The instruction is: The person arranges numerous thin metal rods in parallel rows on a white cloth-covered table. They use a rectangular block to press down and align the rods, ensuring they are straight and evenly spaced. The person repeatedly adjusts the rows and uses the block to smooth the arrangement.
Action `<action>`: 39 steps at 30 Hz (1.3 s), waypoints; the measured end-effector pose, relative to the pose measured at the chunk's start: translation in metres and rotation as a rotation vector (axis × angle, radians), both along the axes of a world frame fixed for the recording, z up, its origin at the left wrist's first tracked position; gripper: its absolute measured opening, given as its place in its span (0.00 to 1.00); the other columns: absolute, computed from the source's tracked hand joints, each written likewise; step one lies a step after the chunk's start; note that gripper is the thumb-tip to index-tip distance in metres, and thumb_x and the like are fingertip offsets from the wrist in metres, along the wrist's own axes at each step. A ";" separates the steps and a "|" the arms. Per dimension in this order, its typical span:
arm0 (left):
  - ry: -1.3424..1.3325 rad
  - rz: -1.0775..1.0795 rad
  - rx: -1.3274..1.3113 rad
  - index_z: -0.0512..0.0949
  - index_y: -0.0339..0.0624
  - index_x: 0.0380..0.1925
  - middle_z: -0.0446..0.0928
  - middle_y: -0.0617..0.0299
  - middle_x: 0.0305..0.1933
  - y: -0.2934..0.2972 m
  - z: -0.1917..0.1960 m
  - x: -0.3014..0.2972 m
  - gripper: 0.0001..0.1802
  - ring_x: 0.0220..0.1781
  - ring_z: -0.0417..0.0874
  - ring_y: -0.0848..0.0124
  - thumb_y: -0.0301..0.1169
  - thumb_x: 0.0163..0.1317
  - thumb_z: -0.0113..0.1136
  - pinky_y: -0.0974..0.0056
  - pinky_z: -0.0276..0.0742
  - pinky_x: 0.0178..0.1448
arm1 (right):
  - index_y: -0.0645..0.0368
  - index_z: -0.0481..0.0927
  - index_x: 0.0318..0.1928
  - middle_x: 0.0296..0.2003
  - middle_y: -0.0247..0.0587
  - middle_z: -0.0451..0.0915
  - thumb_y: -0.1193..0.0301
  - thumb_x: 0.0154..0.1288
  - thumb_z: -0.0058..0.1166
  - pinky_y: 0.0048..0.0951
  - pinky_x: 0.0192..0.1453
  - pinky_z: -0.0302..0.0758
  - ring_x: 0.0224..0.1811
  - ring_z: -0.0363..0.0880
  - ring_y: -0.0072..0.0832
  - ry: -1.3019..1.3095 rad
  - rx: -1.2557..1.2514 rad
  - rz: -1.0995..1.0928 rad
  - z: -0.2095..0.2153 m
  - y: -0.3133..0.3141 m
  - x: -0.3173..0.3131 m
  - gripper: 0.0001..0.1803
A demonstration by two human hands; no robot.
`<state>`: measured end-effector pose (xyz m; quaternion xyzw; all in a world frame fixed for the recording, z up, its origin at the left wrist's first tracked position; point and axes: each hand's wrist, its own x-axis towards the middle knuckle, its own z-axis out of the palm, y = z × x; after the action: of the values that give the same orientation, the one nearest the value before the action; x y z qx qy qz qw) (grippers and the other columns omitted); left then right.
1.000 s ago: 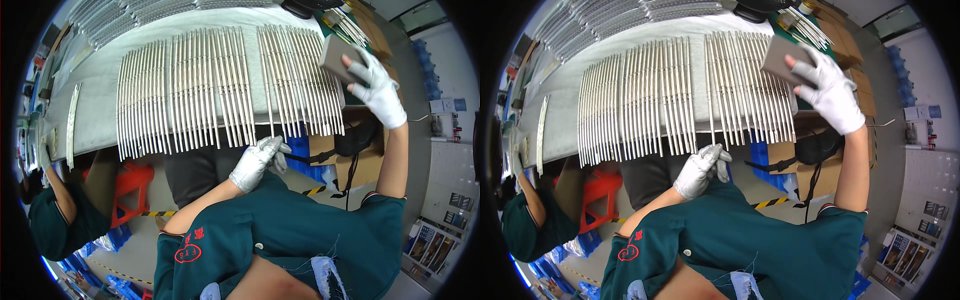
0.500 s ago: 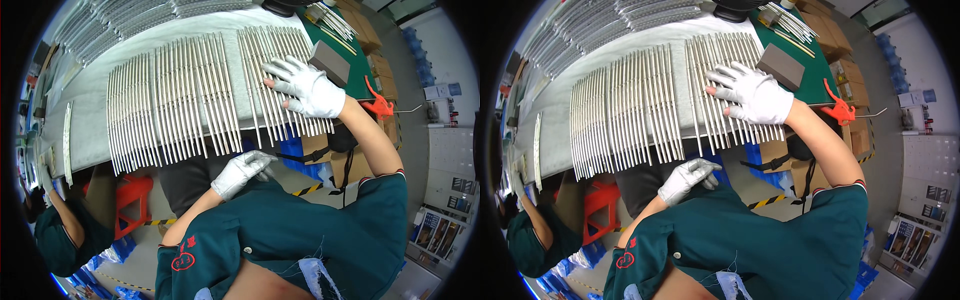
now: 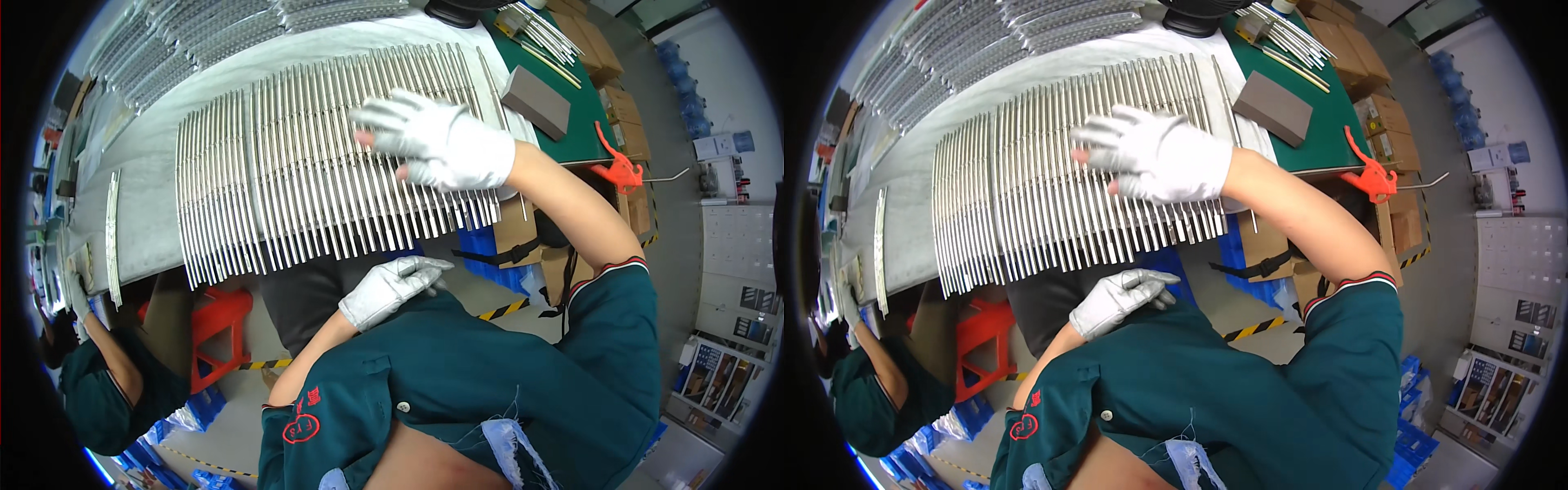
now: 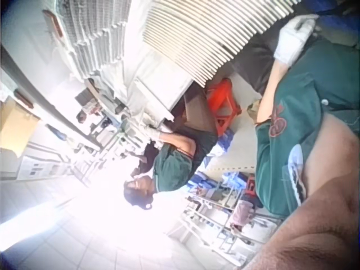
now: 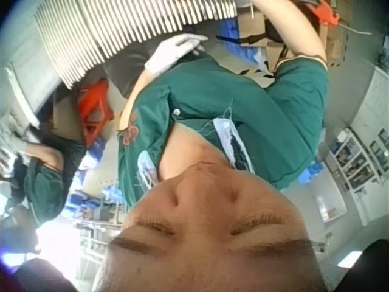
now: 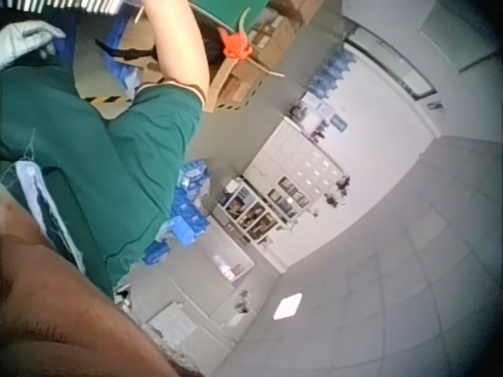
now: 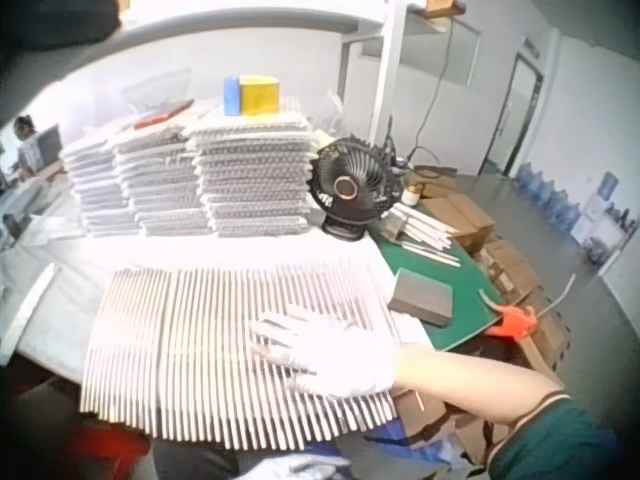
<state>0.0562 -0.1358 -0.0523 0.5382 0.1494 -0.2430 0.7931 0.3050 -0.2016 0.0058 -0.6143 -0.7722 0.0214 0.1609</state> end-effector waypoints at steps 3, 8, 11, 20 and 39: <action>-0.070 -0.004 -0.032 0.79 0.39 0.61 0.83 0.58 0.50 0.007 0.003 -0.003 0.18 0.48 0.82 0.74 0.34 0.76 0.54 0.68 0.78 0.58 | 0.57 0.66 0.73 0.74 0.55 0.60 0.43 0.75 0.37 0.47 0.81 0.50 0.77 0.57 0.52 0.026 0.030 -0.146 0.011 -0.023 0.020 0.38; -0.132 0.021 -0.029 0.76 0.35 0.63 0.83 0.56 0.50 0.009 0.010 0.005 0.20 0.51 0.82 0.71 0.33 0.78 0.50 0.67 0.77 0.60 | 0.56 0.68 0.72 0.74 0.54 0.61 0.40 0.75 0.35 0.48 0.79 0.54 0.76 0.57 0.53 -0.059 -0.028 -0.277 0.006 -0.068 0.042 0.40; -0.148 0.070 -0.012 0.76 0.35 0.63 0.84 0.56 0.49 0.005 0.011 0.007 0.20 0.50 0.82 0.71 0.34 0.79 0.47 0.67 0.77 0.60 | 0.58 0.68 0.71 0.74 0.55 0.60 0.40 0.75 0.32 0.51 0.79 0.54 0.76 0.57 0.55 -0.096 -0.053 -0.251 -0.008 -0.065 0.036 0.40; -0.111 0.212 -0.024 0.76 0.33 0.62 0.84 0.56 0.46 -0.005 0.009 0.005 0.20 0.46 0.82 0.72 0.34 0.80 0.46 0.67 0.77 0.58 | 0.53 0.62 0.76 0.76 0.55 0.57 0.42 0.76 0.35 0.52 0.82 0.47 0.79 0.52 0.55 0.095 0.092 -0.079 -0.011 -0.004 0.019 0.38; -0.056 0.227 -0.022 0.76 0.34 0.63 0.84 0.56 0.46 0.003 0.005 -0.002 0.20 0.47 0.82 0.73 0.33 0.78 0.49 0.68 0.78 0.57 | 0.43 0.70 0.70 0.74 0.47 0.62 0.52 0.69 0.52 0.55 0.81 0.49 0.78 0.57 0.47 -0.336 0.018 -0.197 0.007 -0.050 0.040 0.31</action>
<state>0.0541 -0.1332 -0.0477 0.5156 0.1842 -0.1383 0.8253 0.3448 -0.2511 0.0132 -0.6805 -0.7244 -0.1041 0.0362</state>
